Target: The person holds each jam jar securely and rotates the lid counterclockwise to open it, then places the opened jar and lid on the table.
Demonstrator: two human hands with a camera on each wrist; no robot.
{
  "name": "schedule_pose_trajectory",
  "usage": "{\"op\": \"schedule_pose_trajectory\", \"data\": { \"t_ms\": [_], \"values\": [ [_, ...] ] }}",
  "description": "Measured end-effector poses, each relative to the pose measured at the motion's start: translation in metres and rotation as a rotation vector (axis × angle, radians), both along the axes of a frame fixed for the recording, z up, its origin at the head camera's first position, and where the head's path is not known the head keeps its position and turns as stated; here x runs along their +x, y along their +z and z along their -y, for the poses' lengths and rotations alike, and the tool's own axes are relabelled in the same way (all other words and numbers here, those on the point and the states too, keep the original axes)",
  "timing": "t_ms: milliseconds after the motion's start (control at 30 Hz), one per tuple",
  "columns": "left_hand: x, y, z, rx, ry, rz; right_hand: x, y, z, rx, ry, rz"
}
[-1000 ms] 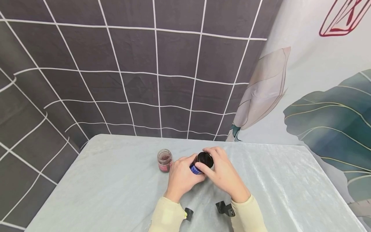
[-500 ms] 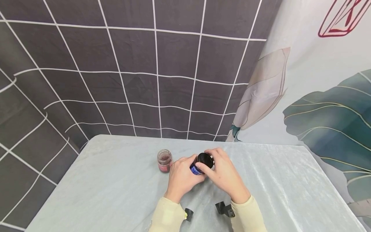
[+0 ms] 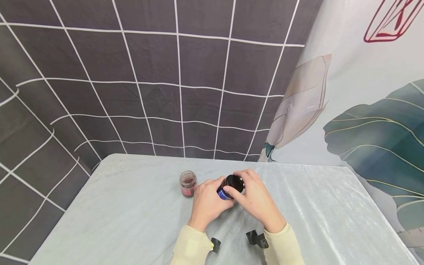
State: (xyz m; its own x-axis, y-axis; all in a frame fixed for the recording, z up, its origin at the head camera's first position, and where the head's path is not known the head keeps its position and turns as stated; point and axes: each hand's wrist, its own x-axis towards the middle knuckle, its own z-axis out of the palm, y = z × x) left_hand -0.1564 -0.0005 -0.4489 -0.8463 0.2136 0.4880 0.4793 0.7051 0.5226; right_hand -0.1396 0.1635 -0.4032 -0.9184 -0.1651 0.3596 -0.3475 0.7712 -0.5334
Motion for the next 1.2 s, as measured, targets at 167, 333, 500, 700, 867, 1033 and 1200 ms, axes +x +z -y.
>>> {"op": "schedule_pose_trajectory", "data": {
  "t_ms": [167,333,500,700,867,1033,1200],
  "values": [
    [0.0005,0.0002,0.0006,0.002,0.0,0.004,-0.0007,-0.0001,-0.0005,0.009,0.016,-0.015],
    [0.0003,-0.0003,0.0014,0.008,0.002,0.008,-0.0015,-0.0013,-0.0003,0.021,0.028,-0.032],
    [-0.0004,-0.001,0.0013,0.001,0.001,-0.003,-0.0009,-0.0024,-0.0004,0.023,0.034,-0.038],
    [-0.0011,-0.0011,0.001,0.0,0.0,-0.019,-0.0006,-0.0007,-0.0007,0.036,0.045,-0.04],
    [-0.0021,-0.001,0.0011,0.003,-0.002,-0.027,-0.0011,-0.001,-0.001,0.033,0.057,-0.06],
    [-0.0022,-0.0006,0.0013,0.005,-0.005,-0.025,-0.0012,-0.0002,-0.0008,0.035,0.062,-0.049],
    [-0.0018,-0.0001,0.0019,0.001,0.0,-0.013,-0.0006,0.0008,-0.0002,0.047,0.068,-0.038]
  ]
}}
